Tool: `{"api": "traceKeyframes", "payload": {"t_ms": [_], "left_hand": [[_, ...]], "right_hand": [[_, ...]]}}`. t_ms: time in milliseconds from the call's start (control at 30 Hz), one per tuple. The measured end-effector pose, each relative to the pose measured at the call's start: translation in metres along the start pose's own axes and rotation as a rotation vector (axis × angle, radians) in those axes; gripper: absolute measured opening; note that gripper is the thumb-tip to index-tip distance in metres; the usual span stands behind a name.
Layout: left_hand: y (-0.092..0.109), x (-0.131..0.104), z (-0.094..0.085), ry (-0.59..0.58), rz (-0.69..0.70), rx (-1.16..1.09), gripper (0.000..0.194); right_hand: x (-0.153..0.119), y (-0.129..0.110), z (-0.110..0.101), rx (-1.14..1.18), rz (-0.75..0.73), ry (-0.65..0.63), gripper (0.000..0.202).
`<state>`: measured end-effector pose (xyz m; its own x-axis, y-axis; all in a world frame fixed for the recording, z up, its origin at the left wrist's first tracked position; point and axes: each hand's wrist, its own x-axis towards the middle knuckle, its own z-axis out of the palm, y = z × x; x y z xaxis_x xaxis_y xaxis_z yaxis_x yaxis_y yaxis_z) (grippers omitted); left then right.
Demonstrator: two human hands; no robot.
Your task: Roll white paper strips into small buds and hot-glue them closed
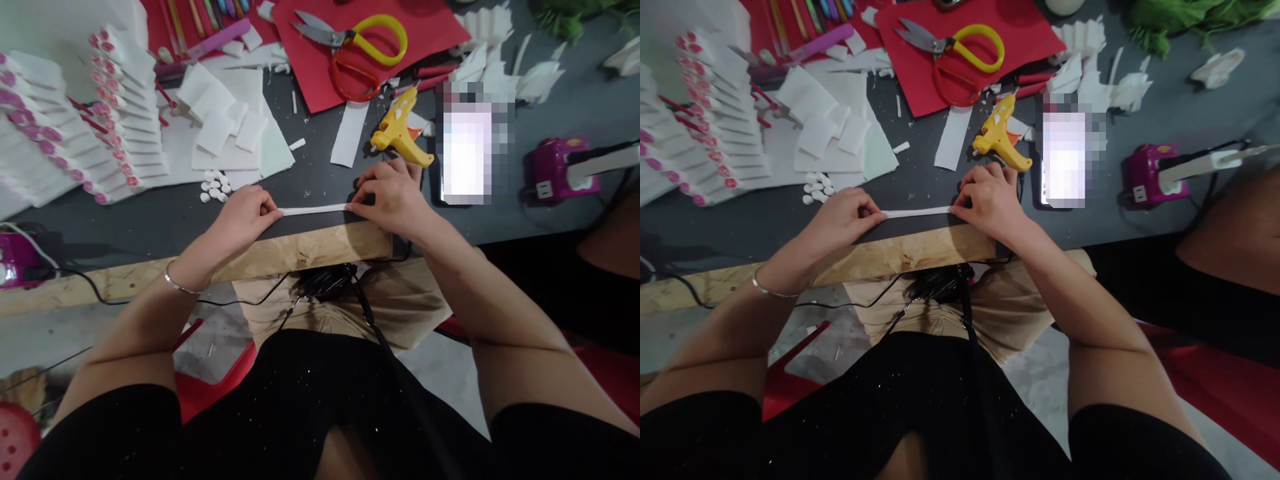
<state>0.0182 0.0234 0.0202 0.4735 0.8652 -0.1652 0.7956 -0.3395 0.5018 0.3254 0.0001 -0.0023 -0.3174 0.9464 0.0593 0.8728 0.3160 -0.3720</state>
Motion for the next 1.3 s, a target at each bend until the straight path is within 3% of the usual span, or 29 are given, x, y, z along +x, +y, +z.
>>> {"api": "traceKeyframes", "payload": {"t_ms": [200, 367, 533, 633, 733, 833, 900, 1167, 1300], "left_hand": [[-0.002, 0.009, -0.003, -0.058, -0.051, 0.027, 0.022], [-0.001, 0.007, -0.001, 0.005, -0.008, -0.039, 0.012], [0.001, -0.005, 0.009, 0.072, 0.071, -0.066, 0.025], [0.005, -0.011, 0.014, 0.127, 0.123, 0.067, 0.028], [0.018, -0.018, 0.019, 0.176, 0.196, 0.289, 0.029], [0.038, -0.025, 0.027, 0.149, 0.255, 0.456, 0.036], [0.052, -0.030, 0.034, 0.107, 0.220, 0.529, 0.038], [0.075, -0.038, 0.040, 0.080, 0.122, 0.510, 0.048], [0.083, -0.035, 0.043, 0.092, 0.171, 0.496, 0.047]], "right_hand": [[0.002, -0.001, -0.002, -0.042, 0.035, -0.016, 0.026], [0.002, 0.000, 0.000, -0.058, 0.023, 0.014, 0.025], [0.000, -0.003, -0.001, -0.065, 0.030, 0.009, 0.021], [-0.001, -0.004, -0.001, -0.060, 0.036, 0.013, 0.020], [0.000, -0.006, -0.002, -0.054, 0.033, 0.023, 0.020], [0.000, -0.008, -0.004, -0.057, 0.035, 0.025, 0.019], [0.000, -0.009, -0.005, -0.056, 0.042, 0.016, 0.019], [0.000, -0.010, -0.006, -0.071, 0.051, 0.011, 0.016], [-0.001, -0.008, -0.003, -0.057, 0.041, 0.043, 0.016]]}}
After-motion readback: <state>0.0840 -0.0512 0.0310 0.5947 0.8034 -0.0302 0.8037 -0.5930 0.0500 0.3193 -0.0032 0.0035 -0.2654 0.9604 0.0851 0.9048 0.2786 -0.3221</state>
